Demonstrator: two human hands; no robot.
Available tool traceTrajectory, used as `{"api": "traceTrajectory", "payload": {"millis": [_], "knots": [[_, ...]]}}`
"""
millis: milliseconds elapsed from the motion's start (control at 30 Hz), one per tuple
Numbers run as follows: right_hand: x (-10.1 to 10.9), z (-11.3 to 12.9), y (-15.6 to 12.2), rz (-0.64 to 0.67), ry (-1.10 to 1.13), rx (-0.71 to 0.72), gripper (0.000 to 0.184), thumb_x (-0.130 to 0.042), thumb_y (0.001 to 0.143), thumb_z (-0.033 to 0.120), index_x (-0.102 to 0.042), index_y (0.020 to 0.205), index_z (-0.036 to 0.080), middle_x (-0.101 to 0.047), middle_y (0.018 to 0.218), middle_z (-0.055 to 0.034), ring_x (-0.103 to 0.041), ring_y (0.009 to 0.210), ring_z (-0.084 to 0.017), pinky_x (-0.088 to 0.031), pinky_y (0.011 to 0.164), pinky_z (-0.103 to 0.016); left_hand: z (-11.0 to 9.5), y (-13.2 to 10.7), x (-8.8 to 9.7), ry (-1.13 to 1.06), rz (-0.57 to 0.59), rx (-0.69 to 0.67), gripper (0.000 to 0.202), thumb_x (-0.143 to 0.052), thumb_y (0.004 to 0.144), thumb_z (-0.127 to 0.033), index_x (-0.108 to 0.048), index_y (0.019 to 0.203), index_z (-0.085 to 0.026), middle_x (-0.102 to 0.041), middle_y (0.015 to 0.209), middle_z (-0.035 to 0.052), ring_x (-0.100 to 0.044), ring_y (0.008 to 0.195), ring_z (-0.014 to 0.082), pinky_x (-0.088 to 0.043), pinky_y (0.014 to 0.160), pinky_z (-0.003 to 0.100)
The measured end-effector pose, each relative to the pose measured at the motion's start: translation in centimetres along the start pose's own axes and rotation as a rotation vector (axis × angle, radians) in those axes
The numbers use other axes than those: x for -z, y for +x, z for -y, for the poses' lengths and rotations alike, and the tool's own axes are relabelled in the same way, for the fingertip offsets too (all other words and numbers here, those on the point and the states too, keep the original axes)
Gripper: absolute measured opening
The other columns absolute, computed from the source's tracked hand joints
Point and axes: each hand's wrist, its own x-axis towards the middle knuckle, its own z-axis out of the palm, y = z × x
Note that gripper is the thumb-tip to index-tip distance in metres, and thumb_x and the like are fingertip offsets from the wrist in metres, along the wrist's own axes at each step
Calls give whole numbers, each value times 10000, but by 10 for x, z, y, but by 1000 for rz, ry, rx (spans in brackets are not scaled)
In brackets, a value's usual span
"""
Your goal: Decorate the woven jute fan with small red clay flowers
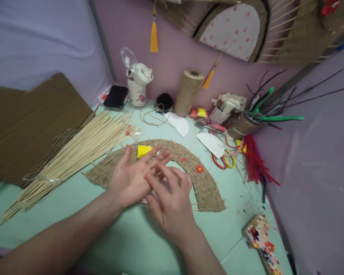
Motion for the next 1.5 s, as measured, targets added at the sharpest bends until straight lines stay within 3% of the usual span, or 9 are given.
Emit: {"api": "traceTrajectory", "payload": {"millis": [167, 400, 667, 800, 933, 1100, 1333, 1500], "knots": [[-1, -1, 0, 54, 28, 9, 428, -460, 965, 391, -534, 1360, 242, -377, 1481, -106, -340, 1269, -308, -333, 1025, -527, 5, 1, 1, 4, -42, 64, 687, -334, 941, -603, -486, 1345, -68, -641, 1229, 209, -581, 1210, 290, -401, 1054, 408], [1, -4, -2, 17, 87, -6, 514, -421, 982, 384, -363, 1477, 262, -390, 1469, -103, -326, 1290, -294, -349, 1037, -531, 5, 3, 1, -24, -79, 22, 627, -358, 958, -539, -518, 1310, -47, -686, 1151, 192, -604, 1182, 274, -406, 1057, 385], [-1, 0, -1, 120, 47, 36, 464, -415, 982, 421, -472, 1408, 246, -342, 1511, -102, -297, 1305, -318, -279, 1061, -584, 6, 3, 3, -4, -93, 18, 624, -378, 949, -546, -531, 1297, -51, -662, 1192, 215, -587, 1210, 297, -401, 1063, 411], [2, -2, -2, 57, 96, 64, 387, -422, 980, 376, -548, 1333, 280, -384, 1476, -80, -332, 1282, -311, -290, 1049, -589, 0, 3, 6, -26, -55, -40, 622, -386, 945, -554, -522, 1310, -68, -645, 1234, 201, -576, 1228, 289, -421, 1050, 386], [3, -6, -3, -15, 126, 38, 403, -429, 973, 344, -518, 1361, 278, -419, 1437, -91, -353, 1266, -302, -335, 1024, -566, -2, 3, 6, -46, -47, -34, 638, -387, 945, -554, -518, 1311, -48, -653, 1221, 201, -571, 1233, 283, -430, 1046, 375], [0, -6, -4, -37, 75, 12, 426, -434, 969, 369, -506, 1378, 278, -388, 1472, -99, -344, 1287, -321, -309, 1038, -590, 0, 2, 1, -41, -65, -32, 653, -371, 951, -554, -528, 1299, -24, -666, 1188, 208, -585, 1211, 285, -416, 1055, 374], [-5, 0, -3, 95, -11, 33, 530, -364, 969, 532, -452, 1428, 281, -274, 1551, -109, -232, 1378, -355, -219, 1082, -644, 4, 0, 2, 9, -55, 15, 720, -336, 921, -642, -537, 1312, -72, -652, 1216, 207, -567, 1226, 303, -388, 1065, 422], [-3, 3, -2, 129, -5, 99, 549, -374, 947, 584, -451, 1426, 327, -245, 1568, -85, -231, 1386, -354, -173, 1103, -647, 2, 2, 7, 8, -11, 13, 706, -338, 916, -650, -537, 1300, -92, -626, 1255, 206, -549, 1249, 308, -387, 1061, 427]]}}
